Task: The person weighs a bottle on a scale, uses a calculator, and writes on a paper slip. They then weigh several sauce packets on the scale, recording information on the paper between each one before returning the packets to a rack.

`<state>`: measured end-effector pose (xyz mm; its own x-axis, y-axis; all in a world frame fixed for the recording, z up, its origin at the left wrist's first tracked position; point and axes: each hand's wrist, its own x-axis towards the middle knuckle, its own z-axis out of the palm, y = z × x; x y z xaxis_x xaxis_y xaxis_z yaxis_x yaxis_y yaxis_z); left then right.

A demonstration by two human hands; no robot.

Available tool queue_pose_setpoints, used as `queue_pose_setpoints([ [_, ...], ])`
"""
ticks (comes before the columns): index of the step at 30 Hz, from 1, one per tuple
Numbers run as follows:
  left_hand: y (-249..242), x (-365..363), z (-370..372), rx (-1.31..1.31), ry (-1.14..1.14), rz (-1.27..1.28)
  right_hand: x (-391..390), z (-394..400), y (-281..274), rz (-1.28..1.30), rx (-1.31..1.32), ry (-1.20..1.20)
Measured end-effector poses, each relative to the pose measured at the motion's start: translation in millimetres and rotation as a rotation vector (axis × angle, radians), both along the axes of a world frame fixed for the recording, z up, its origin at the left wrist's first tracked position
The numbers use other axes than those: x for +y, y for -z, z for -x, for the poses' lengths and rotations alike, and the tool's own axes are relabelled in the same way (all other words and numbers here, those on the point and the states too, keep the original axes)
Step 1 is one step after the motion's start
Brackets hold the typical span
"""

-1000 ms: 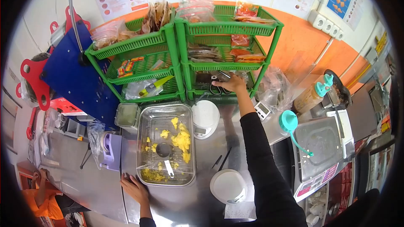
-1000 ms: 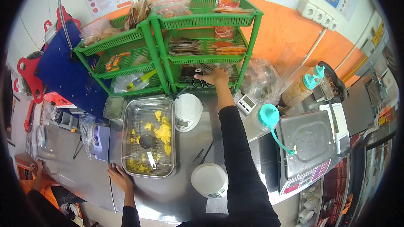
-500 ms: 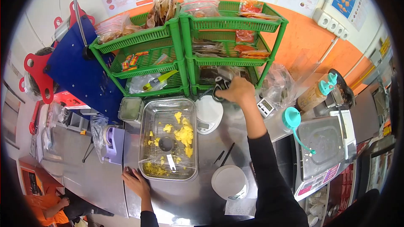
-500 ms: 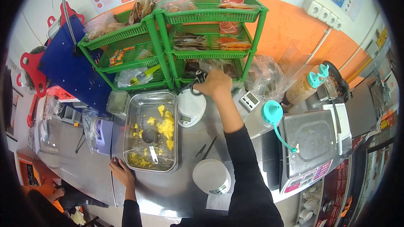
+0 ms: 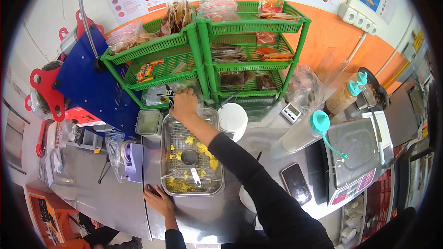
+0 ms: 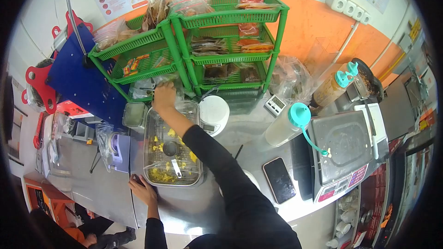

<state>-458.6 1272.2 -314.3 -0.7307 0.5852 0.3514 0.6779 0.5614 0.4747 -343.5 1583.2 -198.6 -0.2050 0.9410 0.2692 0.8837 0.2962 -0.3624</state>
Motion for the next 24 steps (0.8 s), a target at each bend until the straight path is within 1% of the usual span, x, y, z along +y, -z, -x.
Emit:
queue_pose_setpoints([
  [2, 0.3, -0.3, -0.4, 0.011, 0.000, -0.008, 4.8, 6.3, 11.4, -0.049, 0.026, 0.036],
  [3, -0.3, 0.6, -1.1, 0.015, 0.001, -0.012, 2.0, 3.5, 8.2, -0.074, 0.038, 0.055],
  [6, -3.0, 0.5, -0.7, -0.020, 0.006, 0.016, -23.8, -14.6, -2.4, -0.149, 0.123, -0.036],
  [7, -4.1, 1.3, -2.1, -0.003, -0.002, 0.022, -38.4, -25.9, -8.2, -0.120, 0.168, -0.066],
  [9, -0.1, 1.9, 0.8, 0.043, 0.016, 0.005, -72.2, -63.5, -33.1, 0.102, 0.229, -0.224],
  [10, 0.8, 0.0, 1.4, 0.065, 0.026, 0.000, -88.5, -84.5, -35.9, 0.218, 0.266, -0.299],
  [11, 0.7, -0.3, 1.6, 0.054, 0.015, 0.025, -102.6, -104.9, -18.7, 0.152, 0.376, -0.422],
  [13, 3.7, 2.4, 2.7, 0.073, 0.032, 0.021, -136.9, -159.7, -62.5, 0.793, 0.516, -0.523],
  [15, 4.7, -5.6, 4.9, 0.082, 0.048, 0.026, -173.7, -204.3, -62.7, 0.940, 0.721, -0.460],
  [17, 5.4, -2.0, 5.2, 0.080, 0.061, 0.001, -214.1, -247.8, -58.4, 1.058, 0.876, -0.272],
  [19, 10.6, -0.8, 11.7, 0.113, 0.109, -0.043, -255.4, -281.5, -35.7, 0.733, 0.748, -0.285],
  [20, 13.4, -5.9, 12.3, 0.131, 0.127, -0.062, -279.5, -295.0, -33.6, 0.752, 0.538, -0.257],
  [21, 14.4, -8.7, 10.1, 0.070, 0.129, -0.119, -302.3, -305.8, -31.1, 0.755, 0.326, -0.239],
  [23, 12.3, -18.3, 4.8, -0.045, 0.120, -0.250, -354.9, -320.9, 4.1, 0.640, 0.157, -0.211],
  [24, 6.5, -31.4, -4.6, -0.055, 0.213, -0.247, -372.0, -325.4, 14.4, 0.644, 0.021, -0.236],
])
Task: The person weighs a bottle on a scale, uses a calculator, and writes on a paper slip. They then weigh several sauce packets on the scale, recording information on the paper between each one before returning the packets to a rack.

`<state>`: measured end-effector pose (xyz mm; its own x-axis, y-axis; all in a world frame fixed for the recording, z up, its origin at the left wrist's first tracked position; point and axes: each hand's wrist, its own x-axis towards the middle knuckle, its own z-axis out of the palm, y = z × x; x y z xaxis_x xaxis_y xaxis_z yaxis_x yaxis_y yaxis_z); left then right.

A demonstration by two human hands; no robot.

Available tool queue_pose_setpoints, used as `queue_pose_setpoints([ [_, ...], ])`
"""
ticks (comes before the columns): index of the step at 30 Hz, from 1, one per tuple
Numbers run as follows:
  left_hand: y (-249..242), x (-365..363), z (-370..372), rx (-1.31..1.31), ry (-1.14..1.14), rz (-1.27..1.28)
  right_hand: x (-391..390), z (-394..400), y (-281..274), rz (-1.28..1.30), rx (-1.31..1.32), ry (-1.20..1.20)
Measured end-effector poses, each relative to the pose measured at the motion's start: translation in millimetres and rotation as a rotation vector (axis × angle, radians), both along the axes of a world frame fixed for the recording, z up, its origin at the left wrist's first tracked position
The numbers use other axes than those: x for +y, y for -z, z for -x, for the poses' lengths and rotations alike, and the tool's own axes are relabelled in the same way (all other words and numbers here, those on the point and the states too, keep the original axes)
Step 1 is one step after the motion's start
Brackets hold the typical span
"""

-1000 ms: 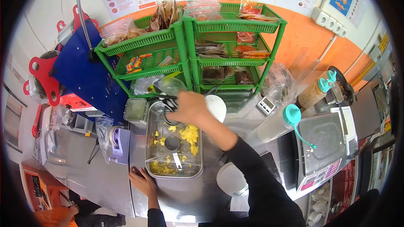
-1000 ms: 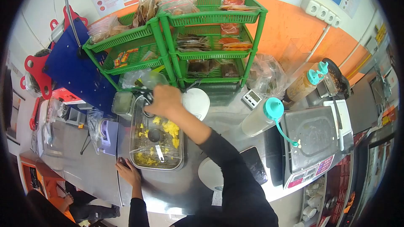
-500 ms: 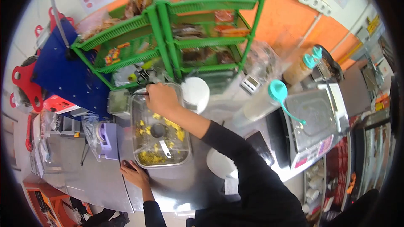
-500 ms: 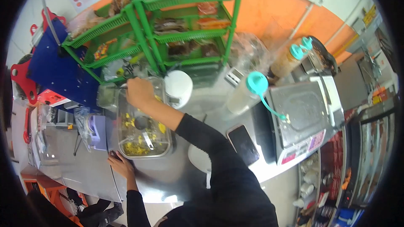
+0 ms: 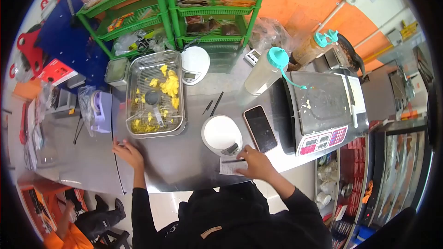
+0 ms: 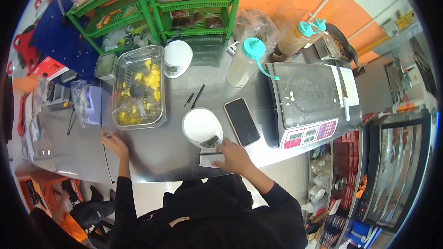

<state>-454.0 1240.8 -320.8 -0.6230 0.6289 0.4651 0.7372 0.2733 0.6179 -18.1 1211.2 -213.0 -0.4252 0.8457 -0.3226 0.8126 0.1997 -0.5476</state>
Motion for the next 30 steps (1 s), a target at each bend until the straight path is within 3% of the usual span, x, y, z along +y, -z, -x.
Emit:
queue_pose_setpoints([
  [2, -13.4, -30.6, -45.6, 0.006, 0.188, 0.001, -27.4, -13.6, 16.7, -0.107, 0.001, -0.029],
  [5, -40.8, -82.4, -136.1, -0.293, 0.606, 0.147, -40.3, -33.6, 20.9, -0.123, -0.013, -0.111],
  [6, -49.6, -88.3, -158.1, -0.070, 0.815, 0.161, -38.6, -39.8, 19.3, -0.128, -0.047, -0.148],
  [7, -53.8, -100.1, -186.0, -0.187, 0.866, 0.227, -39.8, -44.5, 17.1, -0.129, -0.079, -0.180],
  [9, -50.6, -110.5, -224.4, -0.114, 0.965, 0.361, -44.9, -54.3, 22.3, -0.157, -0.108, -0.234],
  [14, -47.7, -107.0, -254.3, 0.043, 0.884, 0.318, -40.2, -75.8, 34.9, -0.149, 0.012, -0.332],
  [16, -47.0, -106.5, -251.3, 0.054, 0.845, 0.256, -37.4, -80.8, 30.0, -0.167, 0.184, -0.307],
  [21, -73.5, -101.1, -218.7, -0.201, 0.855, 0.157, -44.4, -74.8, 28.5, 0.175, 0.627, 0.022],
  [24, -80.1, -98.4, -195.0, -0.610, 0.709, 0.415, -46.5, -54.9, 69.1, 0.351, 0.715, 0.073],
  [27, -44.5, -83.4, -176.7, -0.830, 0.683, 0.411, -47.6, -23.3, 98.4, 0.317, 0.612, 0.120],
  [30, -43.5, -78.2, -174.4, -0.368, 0.620, 0.434, -48.2, -5.3, 111.4, 0.100, 0.479, 0.058],
])
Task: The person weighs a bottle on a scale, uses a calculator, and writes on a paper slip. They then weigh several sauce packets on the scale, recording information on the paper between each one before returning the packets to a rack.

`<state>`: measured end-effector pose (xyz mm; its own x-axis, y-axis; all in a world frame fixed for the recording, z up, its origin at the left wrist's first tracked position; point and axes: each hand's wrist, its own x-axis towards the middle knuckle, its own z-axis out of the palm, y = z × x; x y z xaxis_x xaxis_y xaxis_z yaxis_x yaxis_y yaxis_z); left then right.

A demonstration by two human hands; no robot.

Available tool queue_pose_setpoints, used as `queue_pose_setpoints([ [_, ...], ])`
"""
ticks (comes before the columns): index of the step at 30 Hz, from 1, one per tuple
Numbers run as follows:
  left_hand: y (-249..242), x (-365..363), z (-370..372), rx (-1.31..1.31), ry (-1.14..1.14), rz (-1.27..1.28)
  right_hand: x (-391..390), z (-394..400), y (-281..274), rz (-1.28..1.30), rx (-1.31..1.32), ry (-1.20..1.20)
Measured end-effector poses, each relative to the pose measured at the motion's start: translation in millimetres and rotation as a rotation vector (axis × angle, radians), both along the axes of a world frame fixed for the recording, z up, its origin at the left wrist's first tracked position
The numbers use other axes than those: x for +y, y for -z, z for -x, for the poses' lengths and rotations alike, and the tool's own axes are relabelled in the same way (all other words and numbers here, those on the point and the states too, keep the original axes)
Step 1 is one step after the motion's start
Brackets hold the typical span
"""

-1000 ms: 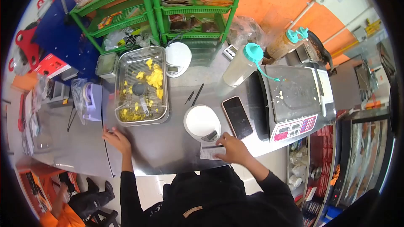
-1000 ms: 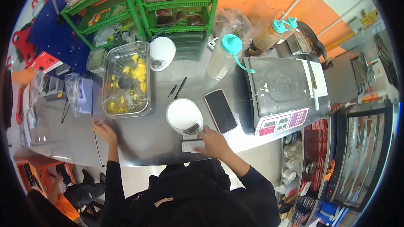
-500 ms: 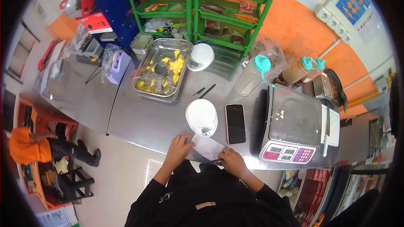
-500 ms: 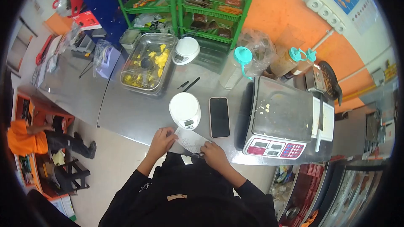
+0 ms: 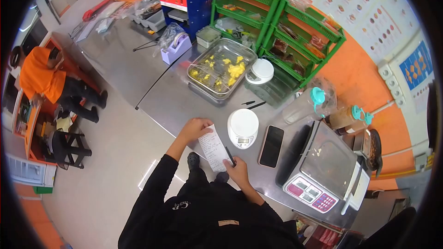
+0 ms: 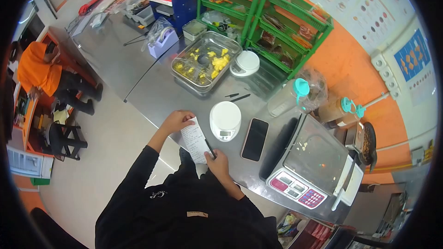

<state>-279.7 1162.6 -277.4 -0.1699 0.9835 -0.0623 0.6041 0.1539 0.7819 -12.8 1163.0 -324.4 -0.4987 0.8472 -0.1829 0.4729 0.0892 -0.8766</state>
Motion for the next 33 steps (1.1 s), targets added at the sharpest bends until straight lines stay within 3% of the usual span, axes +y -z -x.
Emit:
queue_pose_setpoints([
  [4, 10.4, -7.2, -19.0, 0.352, -0.182, -0.373, 6.4, 2.7, -23.9, -0.009, -0.241, -0.046],
  [8, 35.2, -30.7, -24.9, 0.344, -0.122, -0.268, 10.7, 4.1, -43.3, -0.063, -0.453, -0.105],
  [11, 8.0, -50.1, -34.5, 0.310, -0.172, -0.299, 8.7, 4.9, -59.3, -0.285, -0.545, -0.097],
  [14, 7.5, -59.8, -35.3, 0.286, -0.220, -0.353, 13.3, 21.9, -79.0, -0.340, -0.369, -0.106],
  [17, 15.3, -64.5, -34.3, 0.259, -0.218, -0.353, 23.6, 50.1, -92.9, 0.395, 0.456, -0.074],
  [20, 17.5, -64.6, -35.1, 0.296, -0.230, -0.352, 43.0, 78.0, -50.5, 0.500, 0.801, -0.133],
  [23, 21.9, -63.4, -36.7, 0.261, -0.319, -0.326, 48.0, 95.4, -34.3, 0.498, 0.676, -0.024],
  [25, 27.4, -62.3, -36.4, 0.257, -0.369, -0.316, 41.3, 110.0, -18.1, 0.344, 0.646, 0.006],
  [33, 20.5, -63.4, -26.5, 0.282, -0.259, -0.314, 41.7, 118.9, -2.0, 0.247, 0.663, -0.017],
])
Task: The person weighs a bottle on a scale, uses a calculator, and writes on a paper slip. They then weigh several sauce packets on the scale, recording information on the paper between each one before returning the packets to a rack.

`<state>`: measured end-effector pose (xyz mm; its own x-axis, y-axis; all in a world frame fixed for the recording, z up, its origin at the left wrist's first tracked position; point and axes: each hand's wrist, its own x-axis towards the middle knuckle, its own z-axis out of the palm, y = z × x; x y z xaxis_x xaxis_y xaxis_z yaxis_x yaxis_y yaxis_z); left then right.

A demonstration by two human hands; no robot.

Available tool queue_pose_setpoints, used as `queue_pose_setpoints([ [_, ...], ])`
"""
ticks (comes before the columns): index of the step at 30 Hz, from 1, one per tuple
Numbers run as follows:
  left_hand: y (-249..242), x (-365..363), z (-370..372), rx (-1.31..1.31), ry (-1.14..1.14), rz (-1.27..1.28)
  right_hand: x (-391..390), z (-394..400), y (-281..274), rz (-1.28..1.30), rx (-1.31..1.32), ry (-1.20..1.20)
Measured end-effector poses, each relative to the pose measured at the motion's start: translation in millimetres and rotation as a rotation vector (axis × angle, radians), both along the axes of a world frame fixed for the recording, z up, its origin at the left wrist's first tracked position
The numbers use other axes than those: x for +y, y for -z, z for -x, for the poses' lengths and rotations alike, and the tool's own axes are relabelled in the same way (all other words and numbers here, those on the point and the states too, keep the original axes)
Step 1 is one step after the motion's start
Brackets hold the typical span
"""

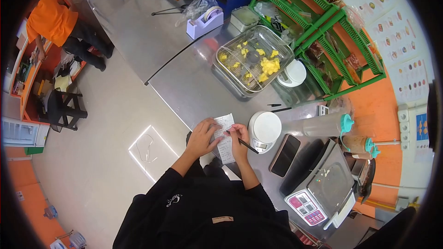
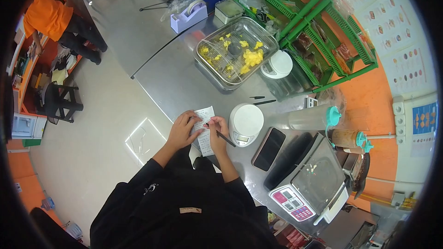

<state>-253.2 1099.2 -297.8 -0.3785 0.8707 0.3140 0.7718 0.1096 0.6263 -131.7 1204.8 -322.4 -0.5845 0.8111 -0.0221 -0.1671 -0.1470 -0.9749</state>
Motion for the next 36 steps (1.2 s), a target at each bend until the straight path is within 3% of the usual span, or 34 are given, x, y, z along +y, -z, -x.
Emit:
queue_pose_setpoints([
  [36, -8.4, -5.8, 2.2, 0.013, 0.116, 0.142, -5.4, -31.6, -17.4, 0.044, -0.163, -0.163],
])
